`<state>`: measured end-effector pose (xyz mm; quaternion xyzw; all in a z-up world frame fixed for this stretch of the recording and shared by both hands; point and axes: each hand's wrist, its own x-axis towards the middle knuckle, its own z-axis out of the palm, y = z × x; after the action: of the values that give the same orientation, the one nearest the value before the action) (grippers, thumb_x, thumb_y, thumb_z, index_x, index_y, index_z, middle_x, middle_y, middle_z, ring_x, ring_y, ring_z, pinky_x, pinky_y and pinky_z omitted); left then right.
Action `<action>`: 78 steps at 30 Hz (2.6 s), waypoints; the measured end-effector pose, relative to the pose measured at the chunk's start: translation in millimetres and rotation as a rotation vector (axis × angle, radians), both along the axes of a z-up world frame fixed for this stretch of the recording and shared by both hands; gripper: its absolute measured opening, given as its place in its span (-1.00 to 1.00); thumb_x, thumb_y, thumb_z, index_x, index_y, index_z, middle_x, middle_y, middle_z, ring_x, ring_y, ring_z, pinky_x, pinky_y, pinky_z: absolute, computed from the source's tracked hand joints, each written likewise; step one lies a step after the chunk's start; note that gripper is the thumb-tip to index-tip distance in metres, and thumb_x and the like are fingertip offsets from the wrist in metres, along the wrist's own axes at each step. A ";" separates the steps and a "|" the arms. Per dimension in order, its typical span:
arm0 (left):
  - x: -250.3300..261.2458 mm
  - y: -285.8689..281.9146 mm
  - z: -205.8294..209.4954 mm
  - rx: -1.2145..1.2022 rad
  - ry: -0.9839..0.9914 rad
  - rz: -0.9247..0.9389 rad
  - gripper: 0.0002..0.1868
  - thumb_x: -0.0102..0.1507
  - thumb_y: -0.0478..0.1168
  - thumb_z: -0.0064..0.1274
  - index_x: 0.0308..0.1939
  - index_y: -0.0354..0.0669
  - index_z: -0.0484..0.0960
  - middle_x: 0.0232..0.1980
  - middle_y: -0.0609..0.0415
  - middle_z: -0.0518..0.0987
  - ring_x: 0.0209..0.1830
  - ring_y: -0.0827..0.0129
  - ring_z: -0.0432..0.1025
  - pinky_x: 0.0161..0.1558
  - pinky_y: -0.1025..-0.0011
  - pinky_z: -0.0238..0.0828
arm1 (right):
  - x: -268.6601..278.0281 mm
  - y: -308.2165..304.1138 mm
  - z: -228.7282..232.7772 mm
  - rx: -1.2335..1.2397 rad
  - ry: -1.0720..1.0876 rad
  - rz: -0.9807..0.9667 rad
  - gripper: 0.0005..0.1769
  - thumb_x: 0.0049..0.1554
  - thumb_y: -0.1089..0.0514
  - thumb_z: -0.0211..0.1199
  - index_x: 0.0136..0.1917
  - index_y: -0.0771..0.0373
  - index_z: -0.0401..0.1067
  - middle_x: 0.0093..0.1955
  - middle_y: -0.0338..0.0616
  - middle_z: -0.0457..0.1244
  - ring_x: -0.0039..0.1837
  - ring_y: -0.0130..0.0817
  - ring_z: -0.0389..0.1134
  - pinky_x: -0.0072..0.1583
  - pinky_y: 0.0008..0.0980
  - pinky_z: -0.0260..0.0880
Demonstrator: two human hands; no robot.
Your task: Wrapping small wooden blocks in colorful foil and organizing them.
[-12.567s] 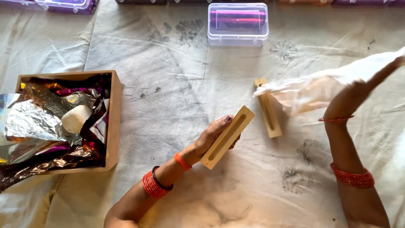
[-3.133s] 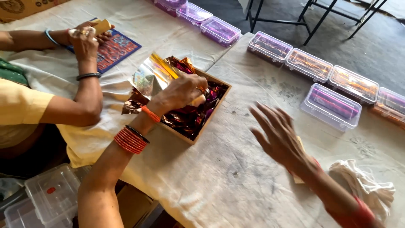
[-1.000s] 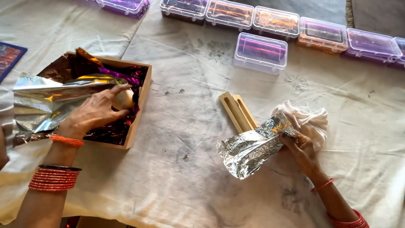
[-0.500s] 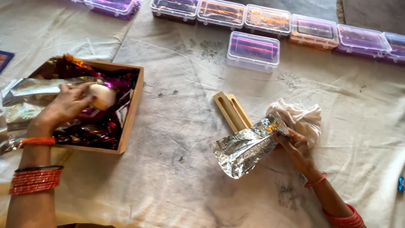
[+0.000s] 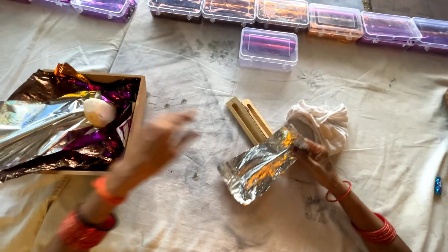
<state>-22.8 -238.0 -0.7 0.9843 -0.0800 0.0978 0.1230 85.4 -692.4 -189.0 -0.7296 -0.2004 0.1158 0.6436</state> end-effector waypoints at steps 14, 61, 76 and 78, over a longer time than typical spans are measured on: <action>61.4 -143.8 -122.1 -1.060 0.472 -0.372 -0.66 0.34 -0.04 0.05 -0.02 -0.28 0.62 -0.29 0.04 0.67 -0.44 0.45 0.57 -0.36 0.41 0.68 | -34.3 27.3 32.9 0.432 0.496 0.108 -0.76 0.11 0.31 0.32 0.07 0.31 0.44 0.10 -0.18 0.41 0.06 -0.55 0.39 0.10 -0.47 0.48; 66.8 -128.7 -154.9 -1.264 0.180 -0.252 -0.92 0.50 -0.26 -0.21 -0.01 -0.19 0.31 -0.61 0.22 0.44 -0.79 0.64 0.22 -0.82 0.56 0.08 | 42.7 8.4 76.3 -0.933 -0.607 -0.170 -0.23 0.34 -0.19 -0.12 0.67 0.17 -0.18 0.71 0.12 -0.16 0.69 0.04 -0.12 0.59 0.04 -0.06; 61.4 -130.4 -135.2 -0.990 0.044 -0.246 -0.86 0.49 -0.23 -0.14 0.03 -0.23 0.38 -0.52 0.05 0.57 -0.70 0.46 0.39 -0.73 0.44 0.25 | 17.5 19.5 42.9 0.060 -0.044 0.080 -0.72 0.24 0.35 0.33 0.20 0.32 0.38 0.07 -0.04 0.37 0.09 -0.41 0.47 0.12 -0.43 0.60; 77.3 -121.4 -146.2 -0.885 -0.003 -0.249 -0.86 0.48 -0.23 -0.11 0.04 -0.23 0.37 -0.53 0.02 0.56 -0.68 0.42 0.41 -0.69 0.40 0.27 | 15.3 25.9 52.9 -0.037 -0.105 0.042 -0.78 0.25 0.37 0.30 0.16 0.34 0.39 0.05 -0.05 0.39 0.09 -0.44 0.47 0.11 -0.47 0.59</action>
<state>54.5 -359.3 -146.9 0.8199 -0.1482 0.1085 0.5422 100.7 -666.5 -136.1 -0.7421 -0.2470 0.0943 0.6160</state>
